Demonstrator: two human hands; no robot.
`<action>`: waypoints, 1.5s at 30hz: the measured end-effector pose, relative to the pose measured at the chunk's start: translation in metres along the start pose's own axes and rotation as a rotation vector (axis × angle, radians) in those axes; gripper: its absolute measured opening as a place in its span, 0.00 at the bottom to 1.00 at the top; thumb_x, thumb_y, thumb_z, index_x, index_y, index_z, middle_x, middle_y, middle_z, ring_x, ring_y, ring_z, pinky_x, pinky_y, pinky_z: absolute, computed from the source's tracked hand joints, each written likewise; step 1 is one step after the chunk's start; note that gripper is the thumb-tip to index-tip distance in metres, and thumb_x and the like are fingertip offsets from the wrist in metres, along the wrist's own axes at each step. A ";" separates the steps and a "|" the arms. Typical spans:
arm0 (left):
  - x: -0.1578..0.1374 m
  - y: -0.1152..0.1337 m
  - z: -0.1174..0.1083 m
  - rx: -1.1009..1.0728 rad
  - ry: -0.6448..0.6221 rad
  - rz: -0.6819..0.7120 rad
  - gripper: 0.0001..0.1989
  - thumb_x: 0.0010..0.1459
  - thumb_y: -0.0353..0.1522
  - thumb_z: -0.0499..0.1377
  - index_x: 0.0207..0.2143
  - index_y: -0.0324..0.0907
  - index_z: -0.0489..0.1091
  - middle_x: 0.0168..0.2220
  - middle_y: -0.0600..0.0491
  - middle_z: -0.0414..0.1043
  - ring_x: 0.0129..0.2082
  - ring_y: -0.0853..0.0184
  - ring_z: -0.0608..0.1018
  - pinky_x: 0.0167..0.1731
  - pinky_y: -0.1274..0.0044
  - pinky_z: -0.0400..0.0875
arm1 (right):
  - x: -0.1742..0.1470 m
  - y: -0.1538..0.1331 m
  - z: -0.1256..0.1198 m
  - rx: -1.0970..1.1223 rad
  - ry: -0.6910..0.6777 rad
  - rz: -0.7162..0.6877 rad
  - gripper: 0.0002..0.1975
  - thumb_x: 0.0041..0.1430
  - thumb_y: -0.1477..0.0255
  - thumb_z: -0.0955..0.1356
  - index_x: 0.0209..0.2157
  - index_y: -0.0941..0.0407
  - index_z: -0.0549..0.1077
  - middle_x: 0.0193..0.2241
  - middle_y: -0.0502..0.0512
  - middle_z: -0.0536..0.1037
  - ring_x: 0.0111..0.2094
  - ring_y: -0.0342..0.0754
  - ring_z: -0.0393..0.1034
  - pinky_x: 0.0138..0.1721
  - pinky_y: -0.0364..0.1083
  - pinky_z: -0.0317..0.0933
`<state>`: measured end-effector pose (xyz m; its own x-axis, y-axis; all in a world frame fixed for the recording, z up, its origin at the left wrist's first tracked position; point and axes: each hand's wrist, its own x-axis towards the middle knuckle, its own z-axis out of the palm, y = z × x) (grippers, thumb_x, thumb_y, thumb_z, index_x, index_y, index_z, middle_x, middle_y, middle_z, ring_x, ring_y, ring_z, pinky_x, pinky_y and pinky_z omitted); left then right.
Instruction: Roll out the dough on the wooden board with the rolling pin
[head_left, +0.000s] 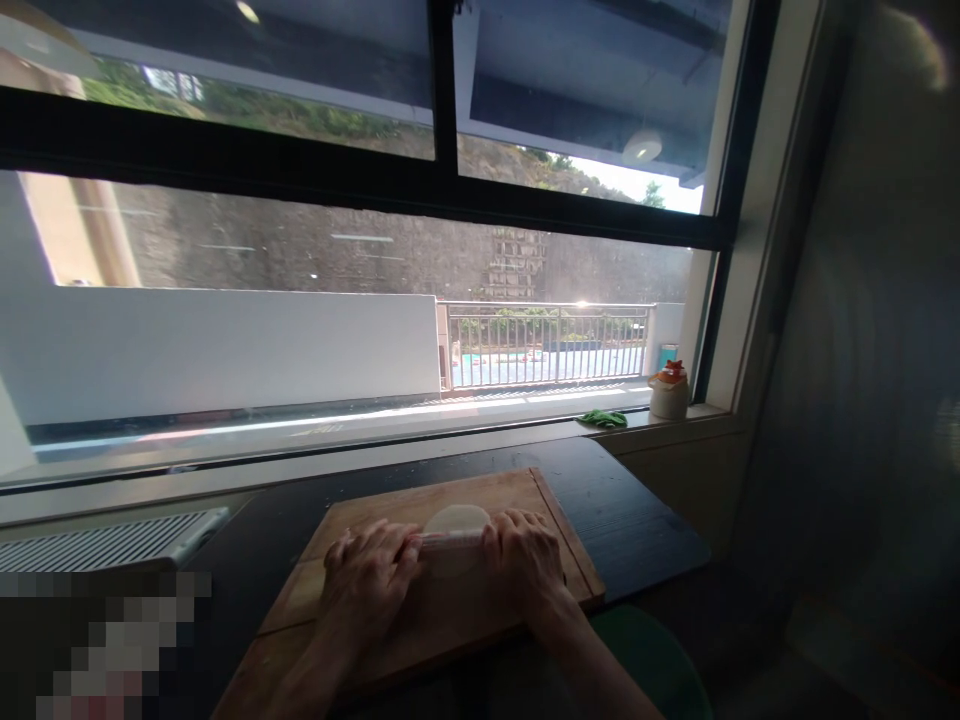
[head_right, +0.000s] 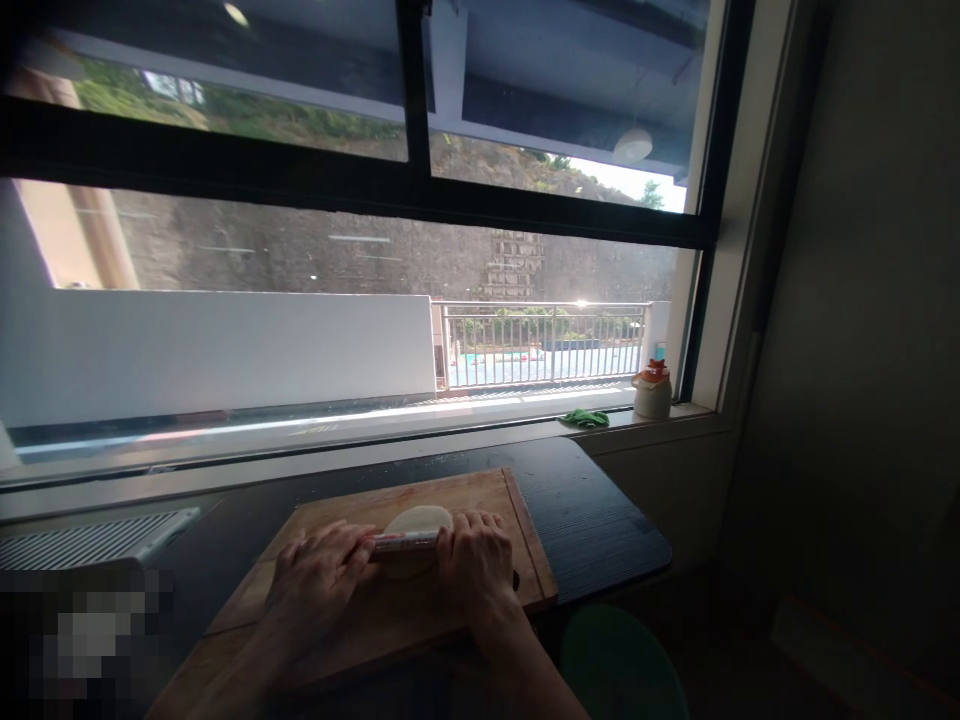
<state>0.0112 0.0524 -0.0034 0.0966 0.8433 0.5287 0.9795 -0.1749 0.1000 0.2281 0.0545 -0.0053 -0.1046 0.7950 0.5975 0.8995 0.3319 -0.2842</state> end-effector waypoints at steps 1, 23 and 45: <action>-0.001 0.001 0.000 0.003 0.004 -0.001 0.18 0.63 0.41 0.44 0.47 0.51 0.71 0.49 0.54 0.72 0.55 0.59 0.66 0.56 0.62 0.47 | -0.004 0.000 0.000 0.011 0.017 0.000 0.16 0.65 0.66 0.56 0.34 0.54 0.72 0.35 0.53 0.76 0.40 0.48 0.67 0.46 0.47 0.53; 0.017 0.006 0.006 0.059 -0.044 -0.005 0.18 0.62 0.39 0.44 0.42 0.48 0.72 0.45 0.51 0.74 0.48 0.59 0.70 0.54 0.63 0.50 | 0.012 -0.001 -0.004 -0.046 -0.132 0.071 0.21 0.66 0.64 0.54 0.32 0.54 0.73 0.34 0.57 0.77 0.38 0.49 0.70 0.43 0.48 0.56; 0.055 0.002 0.008 0.050 -0.204 0.048 0.17 0.61 0.37 0.46 0.40 0.47 0.73 0.42 0.49 0.74 0.45 0.59 0.71 0.47 0.66 0.59 | 0.049 0.009 -0.002 -0.081 -0.249 0.154 0.20 0.64 0.64 0.56 0.31 0.56 0.75 0.35 0.59 0.78 0.39 0.50 0.70 0.44 0.48 0.56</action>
<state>0.0194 0.1024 0.0187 0.1723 0.9210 0.3494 0.9800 -0.1961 0.0338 0.2319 0.0959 0.0226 -0.0558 0.9363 0.3468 0.9427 0.1638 -0.2908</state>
